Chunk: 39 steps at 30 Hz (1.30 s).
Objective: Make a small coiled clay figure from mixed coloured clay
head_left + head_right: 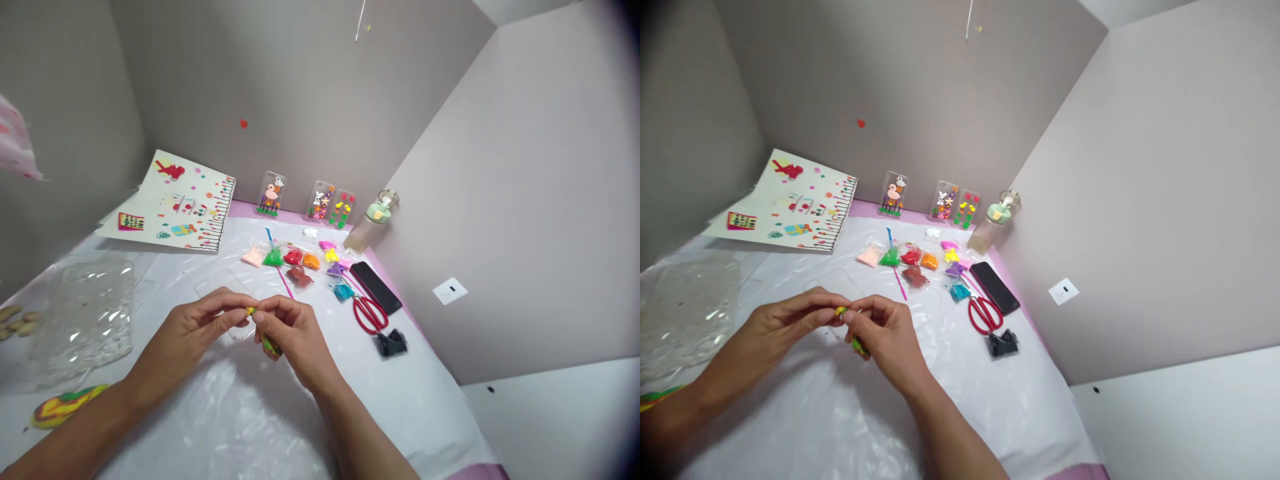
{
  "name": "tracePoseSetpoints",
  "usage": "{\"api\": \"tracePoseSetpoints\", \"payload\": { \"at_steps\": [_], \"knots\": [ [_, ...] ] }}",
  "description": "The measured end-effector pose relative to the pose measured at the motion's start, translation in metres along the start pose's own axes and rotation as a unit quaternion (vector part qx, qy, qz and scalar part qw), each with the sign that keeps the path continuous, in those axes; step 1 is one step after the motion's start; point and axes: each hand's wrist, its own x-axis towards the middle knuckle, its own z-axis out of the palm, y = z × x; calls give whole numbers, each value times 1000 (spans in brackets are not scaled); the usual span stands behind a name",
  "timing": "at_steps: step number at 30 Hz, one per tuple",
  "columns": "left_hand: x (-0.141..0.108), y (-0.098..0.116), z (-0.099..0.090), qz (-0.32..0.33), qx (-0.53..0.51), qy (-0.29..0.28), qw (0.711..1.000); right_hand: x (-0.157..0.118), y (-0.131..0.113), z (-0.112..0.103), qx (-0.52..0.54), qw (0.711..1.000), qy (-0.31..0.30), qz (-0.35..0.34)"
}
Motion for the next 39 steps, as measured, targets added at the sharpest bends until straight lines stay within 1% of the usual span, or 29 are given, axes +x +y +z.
{"api": "tracePoseSetpoints", "payload": {
  "at_steps": [4, 7, 11, 14, 21, 29, 34, 39],
  "knots": [
    [-1, 2, 3, 15, -7, 7, 1000, -1, 0, 0, 5, 1000, 2, -1],
    [-3, 1, 6, 45, 5, 24, 999, 0, 1, -1, 10, 1000, -3, -9],
    [-5, -1, 8, 100, 44, 68, 992, 1, 2, -3, -4, 1000, 4, -3],
    [-5, -2, 9, 126, 66, 80, 987, 1, 2, -3, -22, 1000, 9, 6],
    [-4, -7, 8, 132, 81, 69, 986, 0, 1, 1, -41, 999, 29, -10],
    [-4, -3, 11, 159, 78, 103, 979, -2, 1, 3, -45, 998, 15, -34],
    [-3, -5, 10, 162, 77, 89, 980, -3, 1, 4, -56, 997, 13, -44],
    [-5, -9, 7, 146, 87, 65, 983, -4, -1, 4, -71, 997, 8, -42]
  ]
}}
